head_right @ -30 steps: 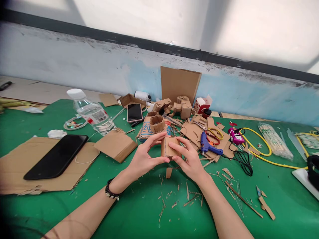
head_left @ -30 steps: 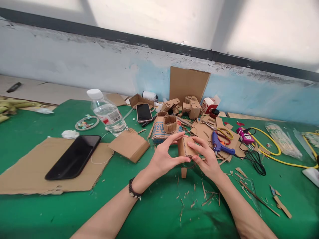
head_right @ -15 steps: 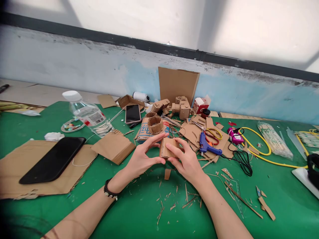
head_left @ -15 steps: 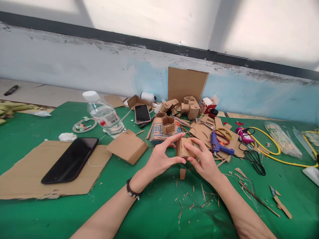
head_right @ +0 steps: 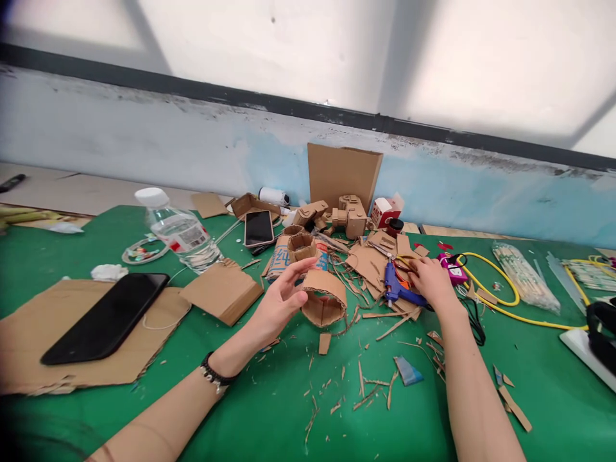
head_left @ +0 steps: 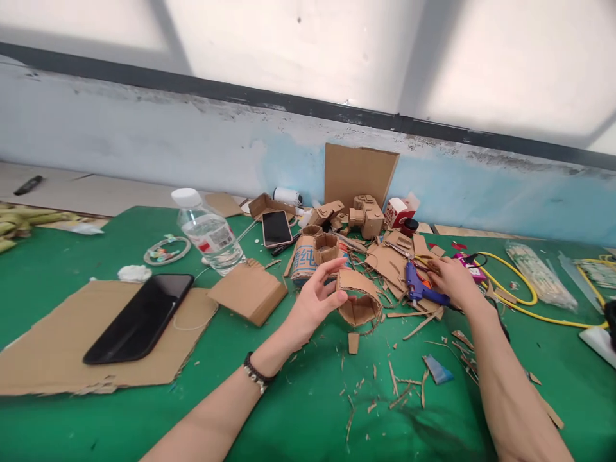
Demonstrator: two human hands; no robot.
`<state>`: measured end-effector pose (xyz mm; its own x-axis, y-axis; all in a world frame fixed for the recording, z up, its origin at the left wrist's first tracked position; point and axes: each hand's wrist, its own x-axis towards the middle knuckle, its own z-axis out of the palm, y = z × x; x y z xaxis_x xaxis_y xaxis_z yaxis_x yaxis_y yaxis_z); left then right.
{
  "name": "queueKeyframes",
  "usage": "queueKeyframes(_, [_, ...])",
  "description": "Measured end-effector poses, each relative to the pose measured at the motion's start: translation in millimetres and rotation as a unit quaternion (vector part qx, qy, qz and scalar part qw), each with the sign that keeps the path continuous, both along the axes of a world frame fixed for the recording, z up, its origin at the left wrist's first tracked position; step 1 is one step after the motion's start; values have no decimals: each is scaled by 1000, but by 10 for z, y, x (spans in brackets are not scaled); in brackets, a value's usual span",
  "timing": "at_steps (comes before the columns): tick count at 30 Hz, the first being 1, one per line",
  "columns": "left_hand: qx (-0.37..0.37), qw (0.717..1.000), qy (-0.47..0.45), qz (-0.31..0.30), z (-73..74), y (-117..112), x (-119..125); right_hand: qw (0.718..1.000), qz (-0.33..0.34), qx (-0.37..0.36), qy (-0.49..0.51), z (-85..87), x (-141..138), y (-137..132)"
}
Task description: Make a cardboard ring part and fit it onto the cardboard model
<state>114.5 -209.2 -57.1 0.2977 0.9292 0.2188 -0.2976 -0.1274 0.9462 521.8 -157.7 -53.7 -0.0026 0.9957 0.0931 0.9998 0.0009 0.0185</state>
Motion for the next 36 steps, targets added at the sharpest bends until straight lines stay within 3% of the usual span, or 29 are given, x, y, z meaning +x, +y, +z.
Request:
queueKeyframes(3, [-21,999,-21,-10,-6,19,9,999,11,-32,-35,-6,52,115])
queueKeyframes(9, [17,999,27,3,18,-17,32,997,23,-44,-60,76,74,248])
queueKeyframes(15, [71,995,70,7,-2,-68,29,995,-31,57,-75,332,171,98])
queueKeyframes(17, [85,993,77,14,-4,-73,20,989,-69,129,-4,399,210,4])
queueKeyframes(19, [92,992,80,18,5,-75,13,962,-107,206,145,421,178,-93])
queueKeyframes(20, [96,992,84,19,12,-76,10,934,-121,236,241,413,120,-143])
queueKeyframes(22, [103,989,99,24,26,-72,9,898,-111,250,345,358,-86,-244])
queueKeyframes(25, [87,991,94,31,28,-49,20,768,-26,207,605,219,-553,-398])
queueKeyframes(27, [46,997,60,21,19,-28,34,722,17,160,673,121,-867,-494])
queueKeyframes(30, [-39,999,5,-17,10,-15,57,712,91,117,686,10,-1195,-621])
queueKeyframes(33, [-120,991,-39,-53,24,-32,69,708,182,60,679,-39,-1326,-739])
queueKeyframes(36, [-151,985,-67,-45,48,-51,66,722,200,37,661,-73,-1383,-829])
